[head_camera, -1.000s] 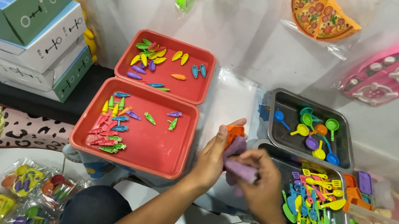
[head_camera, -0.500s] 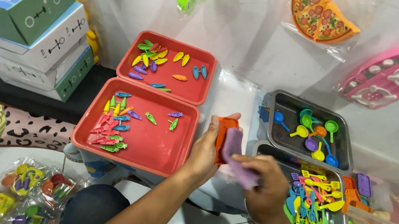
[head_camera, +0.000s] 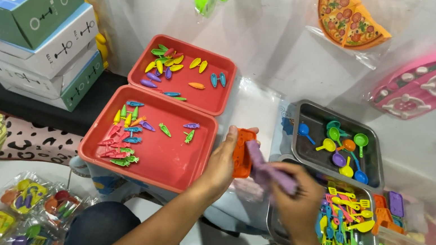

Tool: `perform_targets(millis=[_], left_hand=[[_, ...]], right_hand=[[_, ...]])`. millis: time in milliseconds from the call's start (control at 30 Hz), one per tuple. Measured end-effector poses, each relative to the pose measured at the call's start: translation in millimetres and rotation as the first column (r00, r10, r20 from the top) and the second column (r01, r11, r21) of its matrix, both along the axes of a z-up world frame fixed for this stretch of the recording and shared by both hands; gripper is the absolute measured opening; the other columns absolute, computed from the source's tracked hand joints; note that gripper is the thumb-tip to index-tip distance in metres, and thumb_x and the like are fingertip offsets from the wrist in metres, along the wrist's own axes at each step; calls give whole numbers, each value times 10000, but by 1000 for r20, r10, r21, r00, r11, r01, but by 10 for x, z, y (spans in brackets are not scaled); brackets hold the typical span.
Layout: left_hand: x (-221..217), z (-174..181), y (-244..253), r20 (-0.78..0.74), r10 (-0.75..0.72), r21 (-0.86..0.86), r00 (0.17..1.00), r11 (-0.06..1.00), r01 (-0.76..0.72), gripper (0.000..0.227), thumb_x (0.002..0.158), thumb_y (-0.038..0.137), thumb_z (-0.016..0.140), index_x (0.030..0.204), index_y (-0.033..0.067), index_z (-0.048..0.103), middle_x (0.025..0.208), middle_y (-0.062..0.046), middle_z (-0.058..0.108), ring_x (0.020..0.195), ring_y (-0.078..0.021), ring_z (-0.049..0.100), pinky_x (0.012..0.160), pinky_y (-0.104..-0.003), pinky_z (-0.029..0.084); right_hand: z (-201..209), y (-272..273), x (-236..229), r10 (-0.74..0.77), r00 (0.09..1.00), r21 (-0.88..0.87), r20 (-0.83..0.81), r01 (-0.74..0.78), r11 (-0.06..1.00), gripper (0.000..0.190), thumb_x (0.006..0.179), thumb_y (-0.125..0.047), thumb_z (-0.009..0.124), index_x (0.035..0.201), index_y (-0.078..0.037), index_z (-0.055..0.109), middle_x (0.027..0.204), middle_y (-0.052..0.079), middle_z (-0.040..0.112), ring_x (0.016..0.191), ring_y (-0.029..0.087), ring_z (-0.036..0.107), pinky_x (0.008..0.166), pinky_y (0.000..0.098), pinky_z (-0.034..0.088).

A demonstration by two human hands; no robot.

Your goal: The person organizes small plastic toys, including toy cutlery and a purple toy camera, into a clear plastic bag. They then wipe an orange toy camera with a purple cloth and place it into a metal tray.

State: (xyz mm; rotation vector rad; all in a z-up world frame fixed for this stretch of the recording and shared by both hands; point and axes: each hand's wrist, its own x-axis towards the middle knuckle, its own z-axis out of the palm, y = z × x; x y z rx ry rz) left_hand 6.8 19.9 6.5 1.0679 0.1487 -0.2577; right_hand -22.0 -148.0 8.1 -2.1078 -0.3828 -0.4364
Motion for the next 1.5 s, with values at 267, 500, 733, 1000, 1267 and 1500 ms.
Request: perform_targets(millis=[267,500,733,1000,1267,1500], left_hand=[[-60,-29,-142,-17,-65,67,998,996,66,677,987,528,251,1380,129,631,1300,-109,694,1128,-182,667,964,-299,562],[-23,-237,-223,127,-58,141,990,989,40,708,961,562,266,1420,115,569,1211,-99,661,1032,-174,638,862,-284,538],[48,-331,-134,204,49,184,978,979,-87,690,1071,535,247,1396,47,609,1087,-145,692,870,-236,608,744,-358,532],[-61,-42,-98,506,-152,626,849,742,-240,581,1009,389,588,1436,-1,528,1202,-222,598,1083,-400,588,915,-456,513],[272,-392,-389,523,-448,847,725,178,-501,661,876,405,749,1428,98,553,1218,-145,585,1191,-373,541,915,-500,490],[65,81,-490,397,-257,506,881,862,24,863,975,303,609,1603,-8,106,1571,-412,231,1471,-568,194,1183,-646,206]], right_hand=[[-5,141,-31,50,932,-421,358,114,900,372,674,-4,769,1032,-105,749,1080,3,758,941,214,649,887,354,503],[109,105,8,9,999,-120,47,-3,993,371,627,52,730,980,-51,783,964,36,797,775,166,718,724,272,559],[-58,-229,235,-76,955,604,-288,243,759,163,865,-1,667,994,-86,716,904,14,675,856,106,631,825,281,517],[-101,-708,505,-141,937,788,-319,345,511,176,859,-60,707,1022,-121,738,850,20,702,776,145,688,744,288,533],[-143,-893,569,-70,954,821,-293,288,493,174,844,-46,762,1007,-108,755,854,34,718,773,145,684,728,277,531],[-81,-933,437,232,919,763,-319,104,638,369,775,37,808,1135,6,730,918,94,761,787,158,707,727,309,581]])
